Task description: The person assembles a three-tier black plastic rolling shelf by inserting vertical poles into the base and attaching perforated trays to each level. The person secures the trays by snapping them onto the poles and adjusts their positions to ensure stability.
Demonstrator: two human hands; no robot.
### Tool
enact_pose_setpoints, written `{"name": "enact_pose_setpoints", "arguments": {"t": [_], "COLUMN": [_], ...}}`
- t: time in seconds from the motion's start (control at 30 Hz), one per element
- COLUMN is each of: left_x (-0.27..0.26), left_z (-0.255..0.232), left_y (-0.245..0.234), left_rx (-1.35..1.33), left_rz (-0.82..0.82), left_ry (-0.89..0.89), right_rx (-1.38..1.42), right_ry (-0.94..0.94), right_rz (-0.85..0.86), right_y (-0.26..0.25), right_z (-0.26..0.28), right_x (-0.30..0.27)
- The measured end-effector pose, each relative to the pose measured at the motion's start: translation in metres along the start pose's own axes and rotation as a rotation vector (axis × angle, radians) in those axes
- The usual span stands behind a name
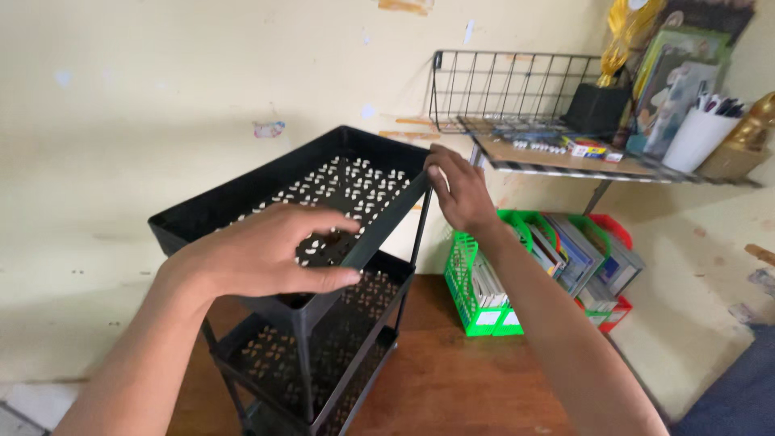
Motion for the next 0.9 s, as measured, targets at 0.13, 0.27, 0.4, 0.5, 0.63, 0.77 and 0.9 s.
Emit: {"name": "enact_pose_setpoints", "arguments": {"t": [0.13,0.27,0.4,0.5,0.63,0.77,0.9], "left_x": [-0.003,-0.012,-0.011,0.0,0.005,0.03,0.046], "left_z": [-0.008,0.065,0.116,0.15,0.183,0.171,0.109], "left_y": [-0.007,-0.019,-0.041,-0.049,-0.047,-0.029,-0.002], "left_rx": [-0.026,0.207,0.288,0.488,0.519,0.511,0.439], "left_rz": [0.195,0.303,0.08,-0.08,-0.377,-0.412,-0.447], "left_ry": [0.188,-0.439,-0.605,-0.539,-0.424,-0.216,0.028], "right_rx": [-0.038,-0.068,-0.041,-0.018,0.09,0.098,0.148], "right_ry": [-0.085,-0.171,-0.22,-0.27,-0.328,-0.441,-0.45], "right_rz": [0.014,-0.024,-0.142,-0.192,0.006,0.132,0.126], "right_y": [-0.009,-0.013,-0.023,-0.034,-0.025,-0.01,0.002], "right_z": [0.007,0.016,0.033,0.049,0.076,0.104,0.118], "right_x": [-0.011,-0.016,-0.023,-0.024,-0.031,-0.036,-0.036]}}
Point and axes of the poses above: each hand's wrist, its own x-axis towards the middle knuckle, its own y-axis out of the palm, z = x × y, the point moved 9 cm from there along x, towards the middle knuckle, and after that the axes turned 1 degree about -y, right-handed, at the moved point
